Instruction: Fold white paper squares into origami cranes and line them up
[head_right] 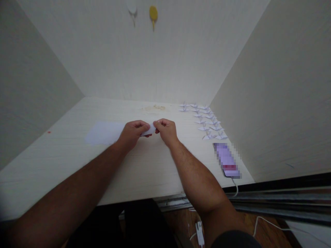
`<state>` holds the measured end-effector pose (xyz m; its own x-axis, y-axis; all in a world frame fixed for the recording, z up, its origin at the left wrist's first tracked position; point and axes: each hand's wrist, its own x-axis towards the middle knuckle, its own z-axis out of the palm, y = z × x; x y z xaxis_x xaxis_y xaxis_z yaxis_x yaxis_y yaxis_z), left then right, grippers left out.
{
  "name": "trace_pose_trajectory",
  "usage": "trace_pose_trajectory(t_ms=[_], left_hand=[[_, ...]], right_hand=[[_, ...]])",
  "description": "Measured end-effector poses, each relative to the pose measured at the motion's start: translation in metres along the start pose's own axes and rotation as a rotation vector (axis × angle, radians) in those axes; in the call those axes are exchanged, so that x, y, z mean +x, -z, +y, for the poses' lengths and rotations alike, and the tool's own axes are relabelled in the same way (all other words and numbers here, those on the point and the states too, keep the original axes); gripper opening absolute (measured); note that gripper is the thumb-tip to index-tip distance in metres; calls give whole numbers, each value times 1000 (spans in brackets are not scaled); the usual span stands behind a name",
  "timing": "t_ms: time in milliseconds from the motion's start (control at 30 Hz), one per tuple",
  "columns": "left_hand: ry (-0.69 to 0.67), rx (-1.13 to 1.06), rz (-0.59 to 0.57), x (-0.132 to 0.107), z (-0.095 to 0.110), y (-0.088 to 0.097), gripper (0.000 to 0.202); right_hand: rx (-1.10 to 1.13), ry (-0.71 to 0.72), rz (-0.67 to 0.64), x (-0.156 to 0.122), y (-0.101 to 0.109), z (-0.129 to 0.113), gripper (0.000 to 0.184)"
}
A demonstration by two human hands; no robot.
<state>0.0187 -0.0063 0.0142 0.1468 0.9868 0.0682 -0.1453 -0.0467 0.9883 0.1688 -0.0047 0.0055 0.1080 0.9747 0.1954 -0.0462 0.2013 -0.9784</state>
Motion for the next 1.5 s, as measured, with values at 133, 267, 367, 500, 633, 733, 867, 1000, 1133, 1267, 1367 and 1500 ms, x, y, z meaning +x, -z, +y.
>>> trace_pose_trajectory(t_ms=[133,267,367,500,633,733,867,1000,1133,1267,1367,1500], left_hand=[[38,4,-37,2,-3,3,34],[29,52,-26,2,-2,4,33],[25,121,-54,1,0,5,29],[33,180,-82,-1,3,3,22],[4,222,-55,0,2,3,15],[-49,223,44,2,2,6,11],[-68,199,50,2,5,8,14],[-48,246,-29,0,10,9,18],[-19,196,-84,1,11,12,25],[9,162,-127,5,8,15,30],[-11,167,-69,7,6,17,25],[-23,164,-36,7,5,16,18]], right_hand=[[-44,7,18,1,0,0,23],[-76,22,7,2,0,1,22],[-102,33,13,2,0,0,21],[-143,44,23,0,-1,-3,20],[-136,43,-1,0,-2,-3,19],[-105,8,-42,0,-2,-3,15],[-107,9,-68,0,0,-2,16],[-99,58,-100,0,1,-1,19],[-35,17,-122,2,4,-1,19],[0,-16,-102,4,5,-1,20],[-17,-35,-105,4,6,-1,21],[-42,-65,-163,4,6,2,22]])
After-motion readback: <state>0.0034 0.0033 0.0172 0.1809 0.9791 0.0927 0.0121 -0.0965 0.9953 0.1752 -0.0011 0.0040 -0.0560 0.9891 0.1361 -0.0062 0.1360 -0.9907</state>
